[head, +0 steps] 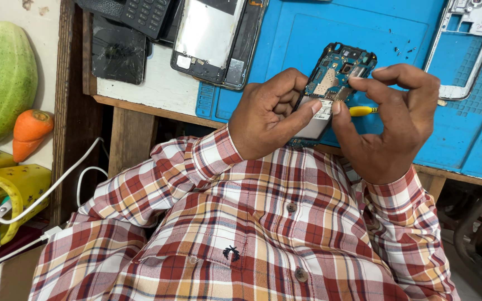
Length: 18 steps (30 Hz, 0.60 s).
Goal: The person disassembles a white smartphone using a screwdriver and tweezers. They remove the back cover, separate the internal components, and place the parts on a blue work mat. The person then handles the phone's frame and internal assembly.
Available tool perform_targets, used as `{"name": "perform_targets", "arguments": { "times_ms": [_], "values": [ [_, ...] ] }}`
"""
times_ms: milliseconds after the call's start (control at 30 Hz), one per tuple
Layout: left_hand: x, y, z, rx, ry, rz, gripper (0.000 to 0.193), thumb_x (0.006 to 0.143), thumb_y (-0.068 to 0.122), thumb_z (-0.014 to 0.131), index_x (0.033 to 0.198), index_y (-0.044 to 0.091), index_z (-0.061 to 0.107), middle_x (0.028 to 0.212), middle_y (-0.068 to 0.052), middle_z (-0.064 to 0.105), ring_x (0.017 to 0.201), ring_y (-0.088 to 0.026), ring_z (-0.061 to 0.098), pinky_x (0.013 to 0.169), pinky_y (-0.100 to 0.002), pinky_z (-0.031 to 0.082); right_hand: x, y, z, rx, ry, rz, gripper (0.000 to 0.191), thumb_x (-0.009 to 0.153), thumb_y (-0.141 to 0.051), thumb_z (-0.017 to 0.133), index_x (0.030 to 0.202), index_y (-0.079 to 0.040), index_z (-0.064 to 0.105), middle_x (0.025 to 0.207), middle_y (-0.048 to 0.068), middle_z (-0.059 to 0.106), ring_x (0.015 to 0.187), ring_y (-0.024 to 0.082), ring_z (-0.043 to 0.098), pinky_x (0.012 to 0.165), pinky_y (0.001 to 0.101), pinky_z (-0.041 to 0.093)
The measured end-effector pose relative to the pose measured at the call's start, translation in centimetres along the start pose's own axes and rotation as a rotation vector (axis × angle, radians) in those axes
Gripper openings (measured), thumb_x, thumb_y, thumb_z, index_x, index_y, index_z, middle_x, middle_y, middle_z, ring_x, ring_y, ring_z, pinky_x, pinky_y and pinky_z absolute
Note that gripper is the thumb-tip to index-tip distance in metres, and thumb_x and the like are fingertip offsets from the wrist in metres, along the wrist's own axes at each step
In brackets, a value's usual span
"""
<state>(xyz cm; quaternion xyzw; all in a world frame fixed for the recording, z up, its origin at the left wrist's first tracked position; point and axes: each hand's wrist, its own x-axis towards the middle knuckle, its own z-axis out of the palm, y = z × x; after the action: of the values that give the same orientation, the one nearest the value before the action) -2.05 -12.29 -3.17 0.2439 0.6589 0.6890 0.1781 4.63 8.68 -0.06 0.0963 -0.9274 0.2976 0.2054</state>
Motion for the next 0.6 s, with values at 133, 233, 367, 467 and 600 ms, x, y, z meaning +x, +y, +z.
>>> {"name": "perform_targets", "arguments": {
  "times_ms": [133,233,367,467,600],
  "values": [
    [0.0,0.0,0.0,0.022,0.002,-0.005,0.013,0.107,0.016,0.068,0.11,0.005,0.061,0.068,0.005,0.056,0.056,0.003,0.044,0.049,-0.021,0.032,-0.1,0.4,-0.1,-0.021,-0.003,-0.01,0.027,0.101,-0.013,0.088,0.117,0.002,0.073,0.127,0.013,0.045,0.116,0.025,0.054,0.087,0.0354,0.049],
    [0.0,-0.2,0.1,0.018,0.011,-0.004,0.013,0.107,0.014,0.068,0.11,0.004,0.061,0.071,0.005,0.057,0.058,0.003,0.044,0.05,-0.021,0.033,-0.4,0.7,-0.2,-0.086,-0.001,-0.043,0.027,0.098,-0.012,0.09,0.114,0.001,0.072,0.127,0.013,0.044,0.117,0.026,0.053,0.088,0.0368,0.049],
    [0.1,-0.4,0.1,0.012,0.035,0.001,0.011,0.107,0.013,0.066,0.112,0.005,0.061,0.072,0.006,0.057,0.059,0.003,0.044,0.051,-0.021,0.034,-0.7,1.1,-0.3,-0.037,0.02,-0.051,0.026,0.099,-0.012,0.088,0.114,0.001,0.072,0.128,0.012,0.041,0.111,0.023,0.051,0.085,0.0334,0.05],
    [0.1,-0.5,0.0,0.029,0.029,0.004,0.013,0.106,0.014,0.069,0.109,0.005,0.06,0.068,0.007,0.053,0.057,0.003,0.04,0.05,-0.021,0.03,-0.7,1.1,0.0,0.007,0.028,-0.041,0.024,0.102,-0.009,0.088,0.115,0.002,0.071,0.132,0.013,0.04,0.112,0.022,0.053,0.084,0.0305,0.052],
    [0.1,-0.4,-0.2,0.028,0.015,0.003,0.014,0.106,0.015,0.07,0.108,0.005,0.061,0.064,0.007,0.048,0.055,0.002,0.037,0.049,-0.022,0.027,-0.4,1.1,0.3,0.052,0.022,-0.035,0.027,0.1,-0.005,0.087,0.116,0.004,0.068,0.141,0.017,0.043,0.111,0.02,0.061,0.086,0.0304,0.059]
  ]
}}
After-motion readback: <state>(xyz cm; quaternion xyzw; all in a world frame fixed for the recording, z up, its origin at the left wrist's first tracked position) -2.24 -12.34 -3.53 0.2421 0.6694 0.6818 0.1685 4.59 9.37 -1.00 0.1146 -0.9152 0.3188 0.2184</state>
